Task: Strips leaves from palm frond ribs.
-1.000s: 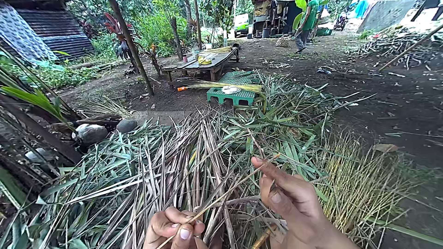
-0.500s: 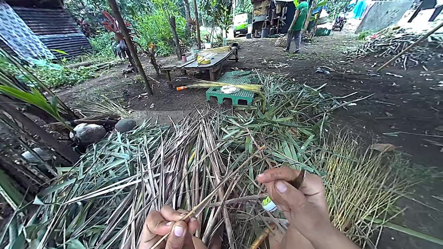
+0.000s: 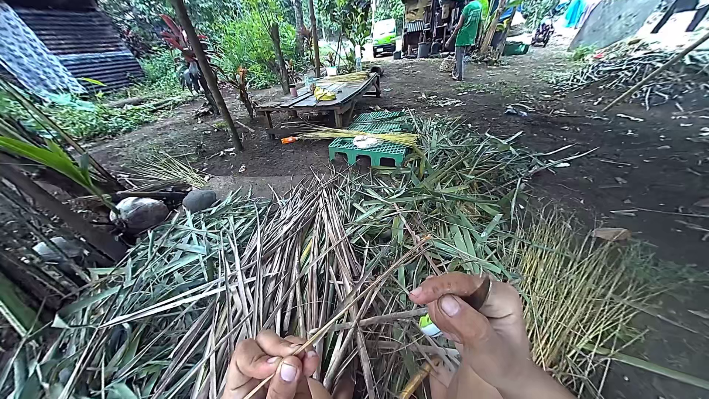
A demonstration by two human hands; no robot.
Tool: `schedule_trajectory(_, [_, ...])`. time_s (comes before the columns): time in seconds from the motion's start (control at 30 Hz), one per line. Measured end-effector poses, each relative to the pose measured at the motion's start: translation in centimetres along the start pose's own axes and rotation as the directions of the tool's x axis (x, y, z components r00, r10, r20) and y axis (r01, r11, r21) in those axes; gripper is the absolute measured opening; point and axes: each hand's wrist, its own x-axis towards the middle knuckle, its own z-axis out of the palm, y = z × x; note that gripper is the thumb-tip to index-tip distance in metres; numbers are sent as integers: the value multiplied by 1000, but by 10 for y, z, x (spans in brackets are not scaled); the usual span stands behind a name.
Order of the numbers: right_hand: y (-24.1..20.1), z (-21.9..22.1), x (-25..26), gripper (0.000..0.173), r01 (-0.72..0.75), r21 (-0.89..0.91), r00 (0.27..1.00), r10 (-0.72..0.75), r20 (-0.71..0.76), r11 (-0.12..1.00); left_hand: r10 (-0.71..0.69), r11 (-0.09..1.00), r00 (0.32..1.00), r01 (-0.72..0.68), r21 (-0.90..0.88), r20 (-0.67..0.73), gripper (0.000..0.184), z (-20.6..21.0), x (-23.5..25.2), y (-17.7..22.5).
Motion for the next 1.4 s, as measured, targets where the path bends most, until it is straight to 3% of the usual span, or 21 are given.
schedule_trajectory(0.5, [-1,0,-1,33,-2,74,1000,1,15,997,-15,1000,1000,15,2,20,8,0,-1,-1])
schedule_trajectory(0.93, [-2,1,-1,22,57,-4,998,-57,10,998,-23,1000,999,23,-1,28,10,1,-2,0])
schedule_trajectory(1.17, [-2,-1,-2,25,47,76,998,-50,37,996,-26,1000,999,26,1,29,9,2,-2,0])
schedule_trajectory(1.4, [-3,1,-2,28,60,22,998,-60,11,998,-27,1000,999,27,4,33,10,2,-2,0])
